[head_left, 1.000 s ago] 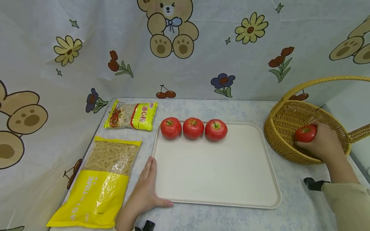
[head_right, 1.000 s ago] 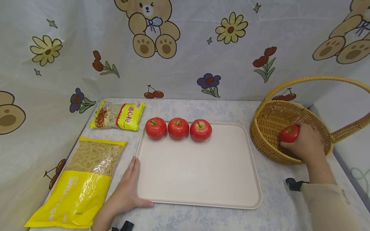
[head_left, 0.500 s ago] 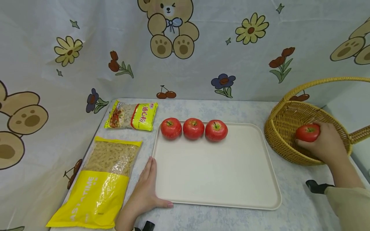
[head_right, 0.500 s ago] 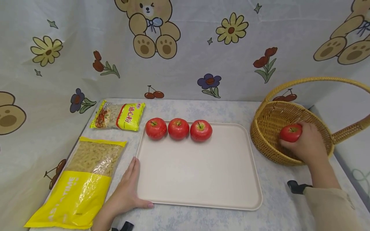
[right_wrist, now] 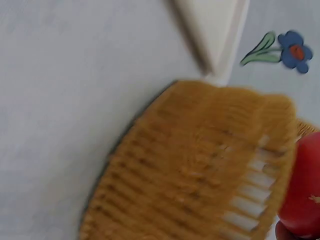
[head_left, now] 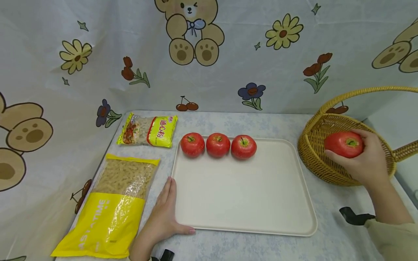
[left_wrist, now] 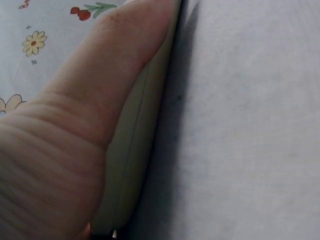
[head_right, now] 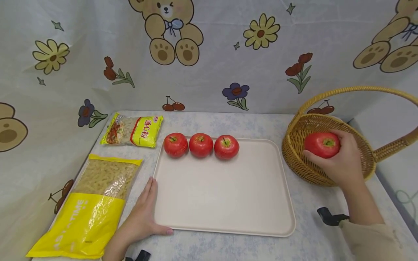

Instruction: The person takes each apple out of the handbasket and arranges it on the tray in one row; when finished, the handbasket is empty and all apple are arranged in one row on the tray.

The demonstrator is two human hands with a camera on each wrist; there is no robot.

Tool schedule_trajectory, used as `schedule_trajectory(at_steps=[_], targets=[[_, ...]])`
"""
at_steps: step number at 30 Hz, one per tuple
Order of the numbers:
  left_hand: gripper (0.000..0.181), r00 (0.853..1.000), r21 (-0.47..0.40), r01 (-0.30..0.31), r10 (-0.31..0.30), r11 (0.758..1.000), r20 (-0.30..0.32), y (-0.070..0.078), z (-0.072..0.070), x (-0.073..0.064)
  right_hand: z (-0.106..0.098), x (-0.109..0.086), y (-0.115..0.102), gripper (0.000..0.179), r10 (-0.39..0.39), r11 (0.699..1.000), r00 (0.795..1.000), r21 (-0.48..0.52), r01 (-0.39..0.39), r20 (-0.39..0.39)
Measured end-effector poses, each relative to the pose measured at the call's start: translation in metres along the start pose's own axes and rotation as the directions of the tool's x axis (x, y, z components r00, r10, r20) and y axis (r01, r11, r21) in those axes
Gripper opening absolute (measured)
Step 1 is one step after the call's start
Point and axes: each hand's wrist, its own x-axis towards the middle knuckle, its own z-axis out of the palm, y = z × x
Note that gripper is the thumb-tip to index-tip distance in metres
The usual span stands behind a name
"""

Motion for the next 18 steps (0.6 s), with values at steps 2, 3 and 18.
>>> schedule_trajectory(at_steps=[2, 3, 18], targets=[[0.167, 1.000, -0.005, 0.003, -0.002, 1.000, 0.003, -0.001, 0.000, 0.000, 0.000, -0.003, -0.011, 0.098, -0.021, 1.000, 1.000, 0.015, 0.021, -0.007], [0.167, 1.000, -0.007, 0.001, -0.001, 1.000, 0.004, -0.002, 0.000, 0.000, 0.001, -0.005, -0.016, 0.098, -0.037, 0.999, 0.999, 0.029, 0.038, -0.005], [0.165, 1.000, -0.009, -0.024, 0.024, 1.000, -0.008, -0.002, 0.000, 0.000, 0.045, -0.018, -0.096, 0.092, -0.301, 0.944, 0.945, 0.184, 0.275, 0.128]])
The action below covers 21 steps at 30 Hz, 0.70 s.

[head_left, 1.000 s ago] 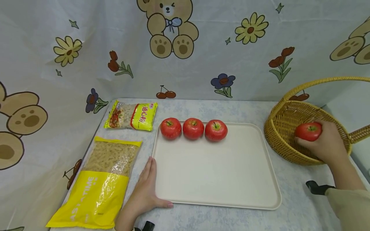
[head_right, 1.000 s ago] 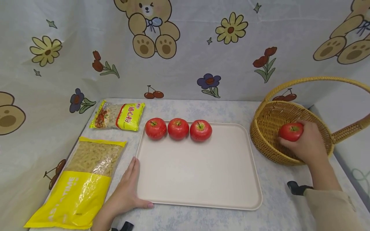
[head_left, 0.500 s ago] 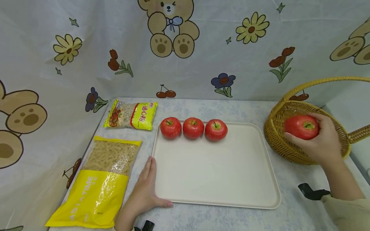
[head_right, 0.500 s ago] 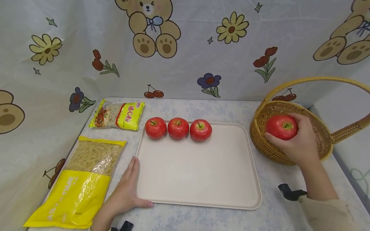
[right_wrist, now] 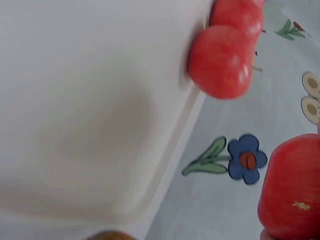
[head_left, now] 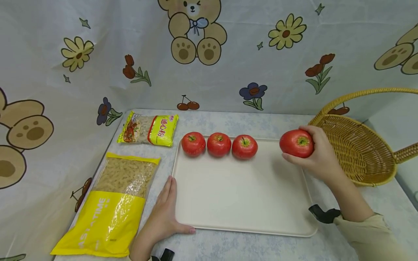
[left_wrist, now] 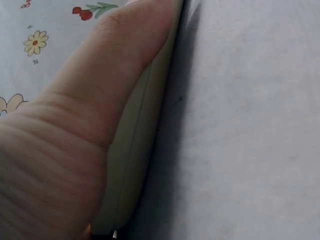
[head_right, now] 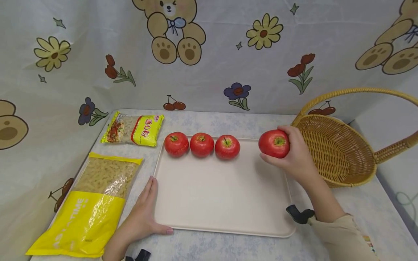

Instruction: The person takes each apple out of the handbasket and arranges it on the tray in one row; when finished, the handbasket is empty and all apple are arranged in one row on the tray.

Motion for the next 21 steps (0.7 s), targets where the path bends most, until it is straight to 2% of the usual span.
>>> schedule_trajectory(at_steps=[6, 10, 16, 21], targets=[[0.167, 1.000, -0.003, 0.014, -0.014, 1.000, 0.010, -0.001, 0.000, 0.000, 0.029, 0.011, 0.002, 0.090, 0.000, 1.000, 0.995, 0.023, -0.003, 0.103], [0.167, 1.000, -0.007, 0.016, -0.016, 1.000, 0.012, -0.001, 0.000, 0.000, 0.044, 0.018, 0.010, 0.090, 0.041, 0.999, 0.990, 0.022, -0.044, 0.137], [0.167, 1.000, 0.001, -0.003, 0.003, 1.000, 0.004, -0.002, 0.001, 0.000, 0.058, 0.025, 0.021, 0.097, 0.139, 0.989, 0.971, 0.012, -0.144, 0.196], [0.167, 1.000, -0.008, 0.016, -0.016, 1.000, 0.014, -0.001, 0.000, 0.001, 0.065, 0.026, 0.028, 0.098, 0.159, 0.985, 0.958, 0.029, -0.171, 0.240]])
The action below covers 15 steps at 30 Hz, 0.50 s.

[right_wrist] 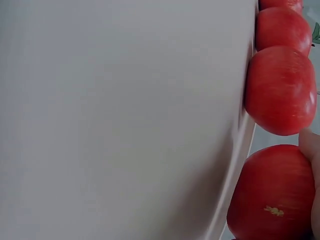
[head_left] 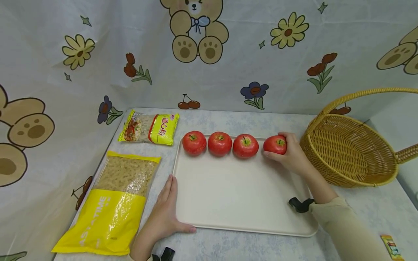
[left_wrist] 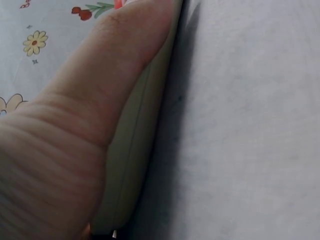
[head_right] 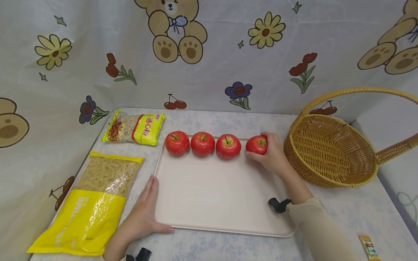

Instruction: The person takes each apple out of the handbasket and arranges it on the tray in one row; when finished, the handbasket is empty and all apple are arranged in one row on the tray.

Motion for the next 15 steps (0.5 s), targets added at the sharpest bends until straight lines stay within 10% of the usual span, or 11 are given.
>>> schedule_trajectory(at_steps=[15], targets=[[0.167, 1.000, 0.005, -0.009, 0.009, 1.000, -0.017, 0.0022, -0.0001, -0.0009, 0.0081, -0.0006, 0.0040, 0.094, -0.007, 1.000, 0.999, -0.006, 0.007, 0.052]])
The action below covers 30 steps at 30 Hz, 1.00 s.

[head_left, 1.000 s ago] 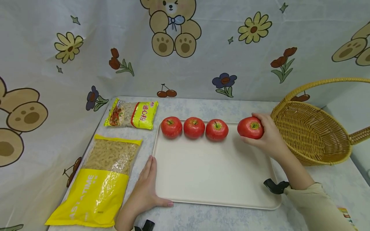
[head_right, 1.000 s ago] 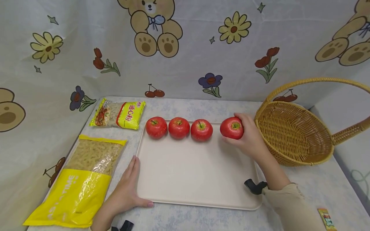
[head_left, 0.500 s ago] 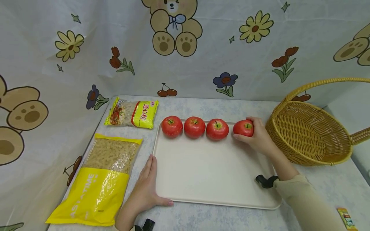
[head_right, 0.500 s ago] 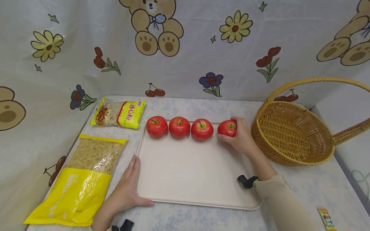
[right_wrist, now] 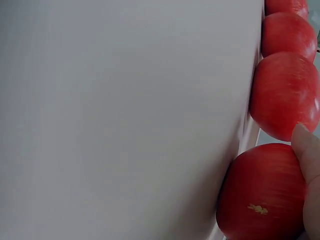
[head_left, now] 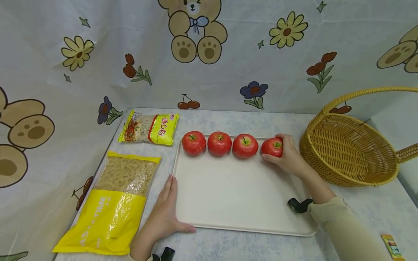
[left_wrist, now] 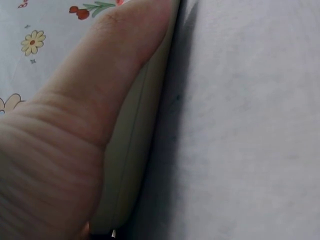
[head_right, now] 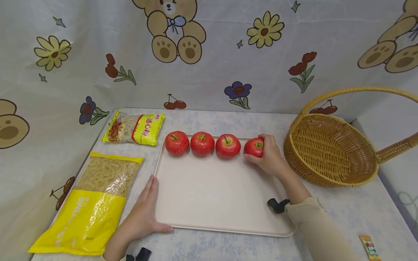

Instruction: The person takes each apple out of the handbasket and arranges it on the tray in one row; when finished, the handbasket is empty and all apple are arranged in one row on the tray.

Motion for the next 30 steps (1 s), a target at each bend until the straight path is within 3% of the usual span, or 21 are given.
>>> schedule_trajectory(at_steps=[12, 24, 30], targets=[[0.166, 1.000, 0.008, 0.011, -0.011, 1.000, 0.022, 0.000, -0.002, 0.000, -0.002, -0.003, -0.002, 0.105, 0.033, 0.999, 0.994, -0.019, -0.031, 0.105], [0.165, 1.000, 0.042, -0.003, 0.002, 0.999, 0.030, 0.003, -0.004, -0.002, -0.005, -0.008, -0.005, 0.114, 0.040, 0.998, 0.997, -0.043, -0.037, 0.070], [0.150, 0.999, 0.159, -0.039, 0.038, 0.987, 0.011, 0.018, -0.015, -0.004, -0.010, -0.033, -0.024, 0.100, -0.050, 0.994, 0.997, -0.098, 0.044, -0.062]])
